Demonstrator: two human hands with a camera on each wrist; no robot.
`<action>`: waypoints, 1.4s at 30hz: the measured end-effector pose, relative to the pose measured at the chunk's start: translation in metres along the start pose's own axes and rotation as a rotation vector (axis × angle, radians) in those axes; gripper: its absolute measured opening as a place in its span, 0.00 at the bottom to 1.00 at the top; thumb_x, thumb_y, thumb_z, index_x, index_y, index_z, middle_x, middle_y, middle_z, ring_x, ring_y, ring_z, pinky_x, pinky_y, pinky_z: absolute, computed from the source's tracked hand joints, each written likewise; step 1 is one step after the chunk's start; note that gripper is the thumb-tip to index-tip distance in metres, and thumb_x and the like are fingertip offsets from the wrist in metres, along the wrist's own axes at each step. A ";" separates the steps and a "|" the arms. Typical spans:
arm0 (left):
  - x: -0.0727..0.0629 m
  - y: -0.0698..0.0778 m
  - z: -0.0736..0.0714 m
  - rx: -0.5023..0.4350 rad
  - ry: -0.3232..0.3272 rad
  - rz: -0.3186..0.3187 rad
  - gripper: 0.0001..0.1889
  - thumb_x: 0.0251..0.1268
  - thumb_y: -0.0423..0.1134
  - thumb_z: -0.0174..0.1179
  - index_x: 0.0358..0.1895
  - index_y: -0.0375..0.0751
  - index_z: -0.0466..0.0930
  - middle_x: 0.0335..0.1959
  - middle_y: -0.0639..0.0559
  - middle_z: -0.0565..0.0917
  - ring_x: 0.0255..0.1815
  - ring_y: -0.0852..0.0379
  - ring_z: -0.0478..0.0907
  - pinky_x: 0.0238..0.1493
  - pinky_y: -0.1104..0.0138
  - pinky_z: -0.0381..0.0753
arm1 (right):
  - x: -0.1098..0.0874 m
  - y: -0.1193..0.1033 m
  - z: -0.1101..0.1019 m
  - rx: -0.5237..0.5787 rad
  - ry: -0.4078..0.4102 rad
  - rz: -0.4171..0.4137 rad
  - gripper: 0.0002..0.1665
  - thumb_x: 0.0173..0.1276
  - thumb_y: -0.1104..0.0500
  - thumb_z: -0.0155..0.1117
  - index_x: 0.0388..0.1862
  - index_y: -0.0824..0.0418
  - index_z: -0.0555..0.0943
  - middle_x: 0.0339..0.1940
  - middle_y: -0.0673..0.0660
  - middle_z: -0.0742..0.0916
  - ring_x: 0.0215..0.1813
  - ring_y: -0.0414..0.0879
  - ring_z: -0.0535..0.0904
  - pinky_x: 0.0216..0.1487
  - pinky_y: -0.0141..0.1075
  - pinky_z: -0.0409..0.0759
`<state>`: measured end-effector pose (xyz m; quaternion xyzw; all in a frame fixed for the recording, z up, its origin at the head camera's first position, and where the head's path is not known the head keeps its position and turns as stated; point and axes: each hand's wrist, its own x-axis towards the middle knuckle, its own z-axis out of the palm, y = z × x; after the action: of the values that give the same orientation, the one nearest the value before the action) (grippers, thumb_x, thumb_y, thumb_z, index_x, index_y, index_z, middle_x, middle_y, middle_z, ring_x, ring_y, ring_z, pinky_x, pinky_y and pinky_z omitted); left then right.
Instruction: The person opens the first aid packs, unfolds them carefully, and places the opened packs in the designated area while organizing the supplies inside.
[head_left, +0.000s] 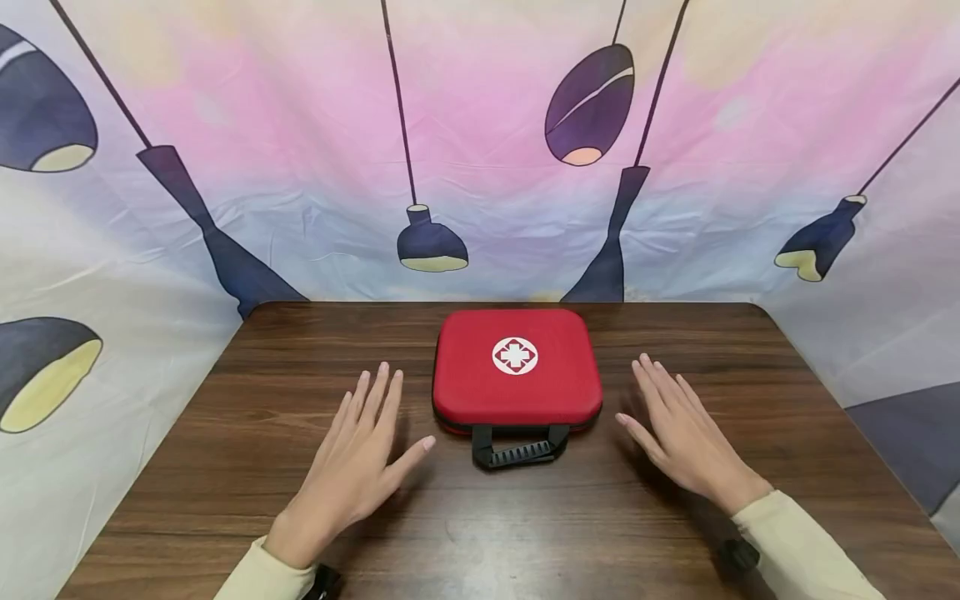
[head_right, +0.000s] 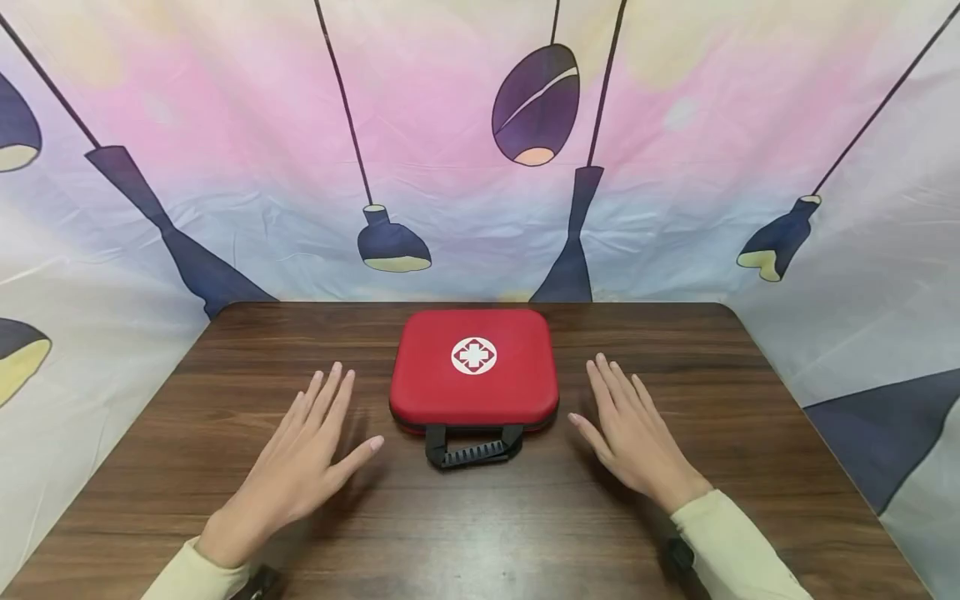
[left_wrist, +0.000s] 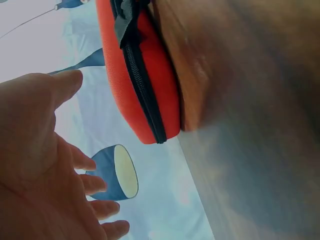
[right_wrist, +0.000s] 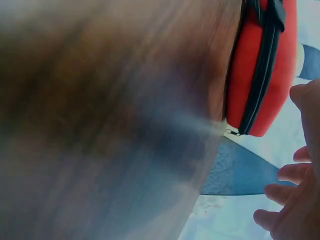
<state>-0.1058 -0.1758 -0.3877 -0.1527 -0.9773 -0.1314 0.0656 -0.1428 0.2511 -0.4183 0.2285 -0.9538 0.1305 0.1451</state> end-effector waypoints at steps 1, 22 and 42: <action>0.003 0.001 -0.001 -0.004 -0.001 0.008 0.49 0.74 0.71 0.43 0.83 0.39 0.42 0.83 0.41 0.42 0.83 0.39 0.37 0.78 0.43 0.44 | 0.003 0.002 0.001 0.011 -0.004 0.005 0.45 0.78 0.45 0.58 0.81 0.69 0.55 0.79 0.69 0.62 0.79 0.65 0.56 0.78 0.57 0.51; 0.091 0.030 0.009 -0.094 -0.101 0.137 0.46 0.71 0.63 0.54 0.81 0.38 0.52 0.81 0.41 0.55 0.82 0.40 0.46 0.80 0.50 0.45 | 0.091 0.035 0.027 0.240 -0.133 0.073 0.37 0.80 0.60 0.54 0.79 0.74 0.53 0.75 0.75 0.66 0.73 0.70 0.65 0.70 0.63 0.63; 0.129 0.053 0.034 -0.038 -0.233 0.258 0.42 0.72 0.65 0.51 0.81 0.45 0.57 0.82 0.47 0.54 0.83 0.45 0.44 0.80 0.55 0.40 | 0.152 0.049 0.050 0.537 -0.220 0.134 0.27 0.75 0.72 0.50 0.72 0.74 0.68 0.65 0.74 0.77 0.62 0.64 0.77 0.60 0.55 0.76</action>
<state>-0.2145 -0.0815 -0.3859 -0.2924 -0.9479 -0.1220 -0.0345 -0.3065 0.2167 -0.4224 0.2079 -0.9081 0.3618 -0.0339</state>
